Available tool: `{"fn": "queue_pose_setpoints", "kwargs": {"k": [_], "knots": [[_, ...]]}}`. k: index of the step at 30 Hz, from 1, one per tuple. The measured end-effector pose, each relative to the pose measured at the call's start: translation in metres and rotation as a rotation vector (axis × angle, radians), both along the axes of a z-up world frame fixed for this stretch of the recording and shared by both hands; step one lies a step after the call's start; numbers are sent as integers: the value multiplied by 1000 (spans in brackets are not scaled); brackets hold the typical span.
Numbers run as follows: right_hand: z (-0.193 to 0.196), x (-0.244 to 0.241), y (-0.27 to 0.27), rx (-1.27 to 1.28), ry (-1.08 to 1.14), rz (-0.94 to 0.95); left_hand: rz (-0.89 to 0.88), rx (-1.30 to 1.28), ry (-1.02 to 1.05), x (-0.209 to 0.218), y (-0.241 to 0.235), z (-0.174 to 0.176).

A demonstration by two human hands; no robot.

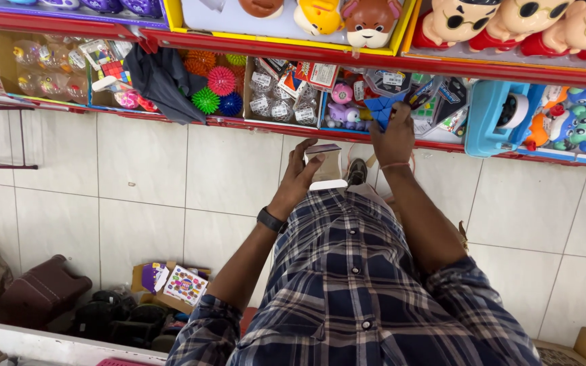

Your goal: The person takes a pyramid-shaped puzzle toy out of its box and inspects it in a store aisle.

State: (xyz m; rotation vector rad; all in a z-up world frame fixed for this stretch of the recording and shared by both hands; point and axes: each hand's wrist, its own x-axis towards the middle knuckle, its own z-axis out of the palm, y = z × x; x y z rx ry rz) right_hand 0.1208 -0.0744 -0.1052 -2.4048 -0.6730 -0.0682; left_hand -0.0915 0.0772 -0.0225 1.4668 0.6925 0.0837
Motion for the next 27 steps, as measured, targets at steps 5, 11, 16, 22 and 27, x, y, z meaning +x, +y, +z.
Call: {"fn": "queue_pose_setpoints", "kwargs": {"k": [5,11,16,22,27], "knots": [[48,-22,-18,195,124,62,-17,-124,35,9,6,14],[122,-48,-52,374,479,209,-175,-307,-184,9,23,13],[173,-51,-77,339,692,387,-563,-193,-343,16,34,42],[221,-46,-82,282,647,643,-839,-394,-200,35,19,96],[231,-42,-85,276,568,696,-928,-123,-363,44,8,85]]}}
